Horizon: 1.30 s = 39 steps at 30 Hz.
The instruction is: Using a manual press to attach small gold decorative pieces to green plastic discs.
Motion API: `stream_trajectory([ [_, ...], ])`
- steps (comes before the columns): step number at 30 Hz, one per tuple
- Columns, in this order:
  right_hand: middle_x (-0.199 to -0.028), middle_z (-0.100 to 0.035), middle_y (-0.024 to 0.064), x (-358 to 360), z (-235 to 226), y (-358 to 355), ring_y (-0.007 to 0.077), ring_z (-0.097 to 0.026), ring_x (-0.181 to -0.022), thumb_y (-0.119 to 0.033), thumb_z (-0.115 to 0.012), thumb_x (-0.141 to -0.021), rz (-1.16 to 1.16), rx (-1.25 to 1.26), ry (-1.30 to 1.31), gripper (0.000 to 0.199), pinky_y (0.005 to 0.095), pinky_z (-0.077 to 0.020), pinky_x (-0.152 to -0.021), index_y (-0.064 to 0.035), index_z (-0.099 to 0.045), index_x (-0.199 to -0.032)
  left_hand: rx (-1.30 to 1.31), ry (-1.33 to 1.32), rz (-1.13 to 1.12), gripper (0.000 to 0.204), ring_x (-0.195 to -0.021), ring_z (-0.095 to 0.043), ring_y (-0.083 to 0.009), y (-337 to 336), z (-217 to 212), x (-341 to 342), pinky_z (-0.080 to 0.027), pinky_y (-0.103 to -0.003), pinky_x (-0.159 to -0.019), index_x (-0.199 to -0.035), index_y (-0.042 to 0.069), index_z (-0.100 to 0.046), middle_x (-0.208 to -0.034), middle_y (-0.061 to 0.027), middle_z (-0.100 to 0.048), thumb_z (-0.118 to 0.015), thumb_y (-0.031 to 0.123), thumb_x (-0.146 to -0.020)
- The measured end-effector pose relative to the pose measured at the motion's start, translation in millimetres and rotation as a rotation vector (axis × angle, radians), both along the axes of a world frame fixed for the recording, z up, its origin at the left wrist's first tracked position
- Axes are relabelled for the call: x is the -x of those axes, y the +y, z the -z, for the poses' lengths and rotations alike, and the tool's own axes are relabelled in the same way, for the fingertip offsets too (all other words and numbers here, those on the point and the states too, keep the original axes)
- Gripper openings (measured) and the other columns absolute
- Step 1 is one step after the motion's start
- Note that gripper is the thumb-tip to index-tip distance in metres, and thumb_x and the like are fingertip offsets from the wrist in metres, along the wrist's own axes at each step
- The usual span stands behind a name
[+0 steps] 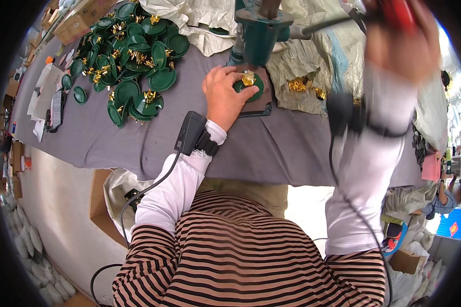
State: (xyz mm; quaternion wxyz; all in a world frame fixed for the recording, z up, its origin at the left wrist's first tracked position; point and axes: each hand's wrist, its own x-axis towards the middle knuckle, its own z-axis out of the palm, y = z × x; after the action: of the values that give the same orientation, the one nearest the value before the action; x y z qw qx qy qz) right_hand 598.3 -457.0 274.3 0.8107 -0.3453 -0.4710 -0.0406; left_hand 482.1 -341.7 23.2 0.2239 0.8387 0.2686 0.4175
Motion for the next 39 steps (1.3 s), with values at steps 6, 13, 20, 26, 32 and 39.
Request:
stream_trajectory([
  [6, -0.069, -0.059, 0.0076, 27, 165, -110, 0.0265, -0.061, -0.090, -0.025, -0.057, -0.090, 0.006, 0.491, -0.285, 0.027, 0.0544, -0.0265, -0.114, -0.0043, -0.067, -0.075, 0.035, -0.035, -0.003, 0.040, -0.127, -0.045, -0.0359, 1, 1, 2, -0.033, -0.046, -0.106, -0.099, 0.007, -0.072, -0.124, -0.0104, -0.061, -0.084, 0.030, -0.069],
  [13, -0.057, -0.051, 0.0066, -4, 62, -60, 0.0257, -0.054, -0.062, -0.023, -0.044, -0.096, -0.250, 0.282, -0.402, 0.035, 0.0481, -0.0491, -0.085, 0.0003, -0.063, -0.079, 0.158, 0.000, 0.048, 0.038, -0.129, -0.043, -0.0340, 9, 6, 10, -0.028, -0.047, -0.108, -0.099, 0.009, -0.072, -0.122, -0.0081, -0.061, -0.083, 0.029, -0.069],
  [20, -0.071, -0.055, 0.0033, -88, -49, 83, 0.0094, -0.047, -0.047, -0.014, -0.050, -0.093, -0.290, 0.399, 0.183, 0.028, 0.0202, -0.0324, -0.034, -0.0033, -0.051, -0.119, 0.185, -0.066, 0.099, 0.034, -0.129, -0.045, -0.0345, 14, 6, 15, -0.032, -0.044, -0.107, -0.097, 0.008, -0.072, -0.122, -0.0065, -0.065, -0.082, 0.027, -0.070],
  [26, -0.061, -0.051, -0.0020, -107, -43, 120, 0.0071, -0.043, -0.042, -0.017, -0.050, -0.092, -0.383, 0.463, 0.312, 0.018, 0.0200, -0.0271, -0.030, -0.0123, -0.050, -0.076, 0.212, 0.274, 0.221, 0.034, -0.125, -0.049, -0.0346, 43, -19, 127, -0.037, -0.042, -0.106, -0.099, 0.006, -0.071, -0.124, -0.0109, -0.064, -0.082, 0.023, -0.071],
  [32, -0.060, -0.051, -0.0014, -110, -36, 122, 0.0066, -0.043, -0.041, -0.021, -0.048, -0.094, -0.343, 0.449, 0.257, 0.021, 0.0195, -0.0268, -0.031, -0.0115, -0.051, -0.075, -0.206, 0.297, -0.050, 0.053, -0.116, -0.052, -0.0382, 107, -68, 108, -0.044, -0.043, -0.099, -0.116, 0.011, -0.064, -0.131, -0.0178, -0.052, -0.083, 0.029, -0.070],
  [39, -0.066, -0.054, 0.0005, -108, -39, 112, 0.0072, -0.044, -0.043, -0.022, -0.048, -0.097, -0.318, 0.436, 0.275, 0.012, 0.0195, -0.0289, -0.033, -0.0107, -0.051, -0.095, -0.316, 0.218, -0.130, 0.033, -0.091, -0.062, -0.0402, 157, -56, 87, -0.052, -0.047, -0.078, -0.106, 0.005, -0.060, -0.107, -0.0192, -0.057, -0.066, -0.002, -0.074],
])
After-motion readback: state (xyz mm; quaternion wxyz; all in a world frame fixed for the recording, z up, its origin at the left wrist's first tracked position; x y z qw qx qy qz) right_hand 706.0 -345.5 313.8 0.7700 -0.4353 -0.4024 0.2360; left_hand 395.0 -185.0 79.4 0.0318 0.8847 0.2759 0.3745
